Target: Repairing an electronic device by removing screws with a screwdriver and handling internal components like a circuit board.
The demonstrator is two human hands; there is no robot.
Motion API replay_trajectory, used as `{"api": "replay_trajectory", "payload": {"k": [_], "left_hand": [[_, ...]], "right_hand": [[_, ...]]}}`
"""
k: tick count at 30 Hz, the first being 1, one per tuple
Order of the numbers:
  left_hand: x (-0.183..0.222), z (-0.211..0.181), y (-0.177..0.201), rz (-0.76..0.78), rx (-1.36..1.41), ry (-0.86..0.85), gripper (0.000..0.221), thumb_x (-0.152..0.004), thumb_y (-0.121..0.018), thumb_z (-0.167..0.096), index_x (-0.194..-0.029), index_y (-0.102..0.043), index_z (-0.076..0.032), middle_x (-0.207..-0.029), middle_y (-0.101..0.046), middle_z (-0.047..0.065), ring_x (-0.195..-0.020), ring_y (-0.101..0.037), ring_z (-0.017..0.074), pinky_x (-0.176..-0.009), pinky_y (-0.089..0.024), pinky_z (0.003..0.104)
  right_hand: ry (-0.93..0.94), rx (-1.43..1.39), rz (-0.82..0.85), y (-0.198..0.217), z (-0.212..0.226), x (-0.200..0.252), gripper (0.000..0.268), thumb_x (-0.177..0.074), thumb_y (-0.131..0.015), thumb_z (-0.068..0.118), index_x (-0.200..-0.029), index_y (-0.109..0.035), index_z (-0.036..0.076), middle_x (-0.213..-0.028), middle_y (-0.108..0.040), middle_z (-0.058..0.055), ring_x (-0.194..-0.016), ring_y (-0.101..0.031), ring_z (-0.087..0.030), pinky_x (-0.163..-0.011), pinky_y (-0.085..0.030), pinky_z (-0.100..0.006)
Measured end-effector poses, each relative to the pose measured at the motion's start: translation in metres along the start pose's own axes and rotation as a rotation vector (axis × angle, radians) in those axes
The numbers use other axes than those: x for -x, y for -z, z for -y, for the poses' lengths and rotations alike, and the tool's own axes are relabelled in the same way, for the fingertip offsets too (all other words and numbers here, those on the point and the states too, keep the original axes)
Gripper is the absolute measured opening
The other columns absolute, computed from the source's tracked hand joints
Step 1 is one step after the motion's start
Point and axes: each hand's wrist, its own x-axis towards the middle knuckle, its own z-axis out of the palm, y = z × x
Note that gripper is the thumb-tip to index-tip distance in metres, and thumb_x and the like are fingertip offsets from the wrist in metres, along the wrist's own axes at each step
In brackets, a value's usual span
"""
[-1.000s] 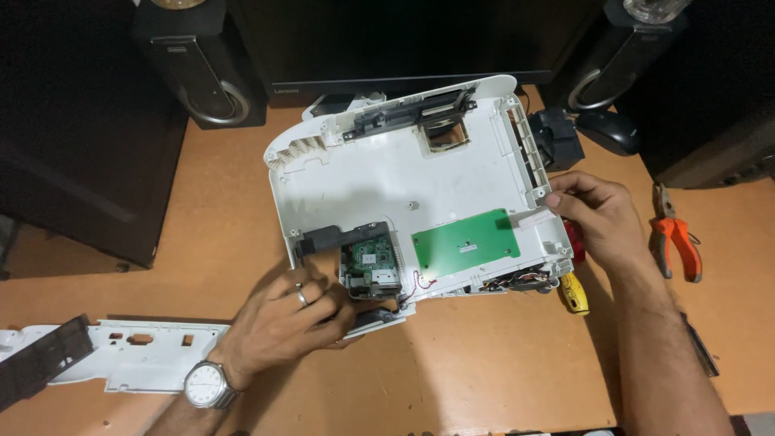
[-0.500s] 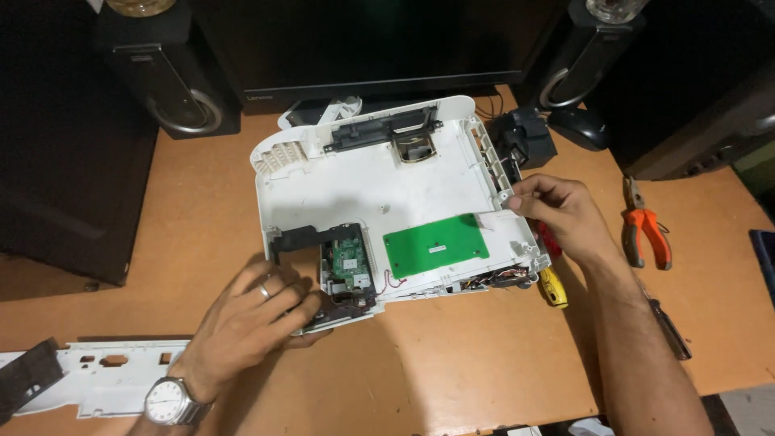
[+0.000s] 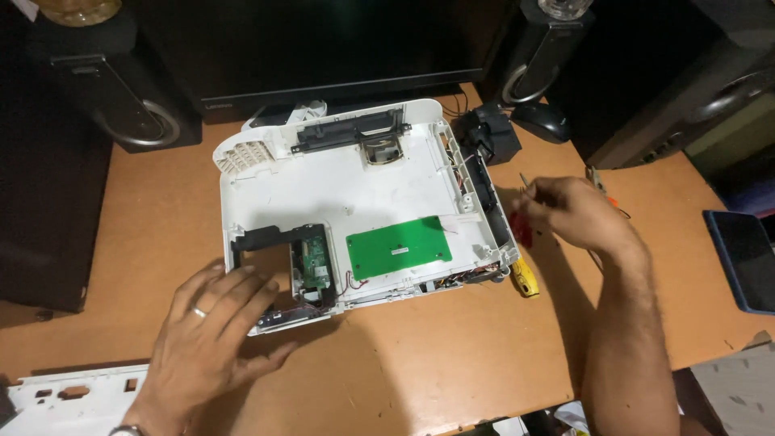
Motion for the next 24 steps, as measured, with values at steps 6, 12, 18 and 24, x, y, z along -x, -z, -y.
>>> {"api": "replay_trajectory", "payload": {"k": [6,12,18,24], "left_hand": [[-0.048,-0.062,0.023,-0.021,0.06,-0.019,0.034,-0.096,-0.066,-0.038,-0.112,-0.067,-0.008,-0.115,-0.063,0.013,-0.112,-0.062,0.029,-0.106,-0.046,0.052],[-0.083,-0.117,0.0,-0.134,0.392,-0.156,0.016,-0.1,-0.068,-0.018,-0.103,-0.069,-0.001,-0.102,-0.068,0.012,-0.104,-0.062,0.0318,-0.1,-0.047,0.048],[-0.106,-0.135,-0.014,-0.213,0.312,-0.042,0.02,-0.101,-0.062,-0.017,-0.105,-0.066,0.002,-0.107,-0.066,0.019,-0.107,-0.062,0.0345,-0.099,-0.049,0.044],[-0.1,-0.144,-0.017,-0.271,0.447,-0.163,0.015,-0.101,-0.062,-0.009,-0.108,-0.069,0.002,-0.107,-0.07,0.019,-0.101,-0.065,0.0331,-0.09,-0.052,0.045]], "right_hand": [[-0.277,0.37,0.317,0.006,0.015,0.013,0.017,-0.087,-0.073,0.025,-0.097,-0.082,0.014,-0.091,-0.081,-0.001,-0.086,-0.071,-0.017,-0.081,-0.052,-0.032],[-0.38,0.606,0.463,-0.011,0.032,0.009,0.037,-0.082,-0.083,0.047,-0.103,-0.08,0.017,-0.094,-0.079,0.0,-0.086,-0.07,-0.016,-0.075,-0.05,-0.03],[-0.343,0.657,0.489,-0.02,0.014,-0.003,0.038,-0.077,-0.084,0.048,-0.096,-0.082,0.015,-0.092,-0.079,0.001,-0.084,-0.07,-0.016,-0.072,-0.048,-0.028],[-0.395,0.511,0.437,-0.006,0.029,0.011,0.03,-0.081,-0.081,0.037,-0.095,-0.083,0.011,-0.092,-0.084,-0.003,-0.085,-0.073,-0.018,-0.075,-0.052,-0.029]]}}
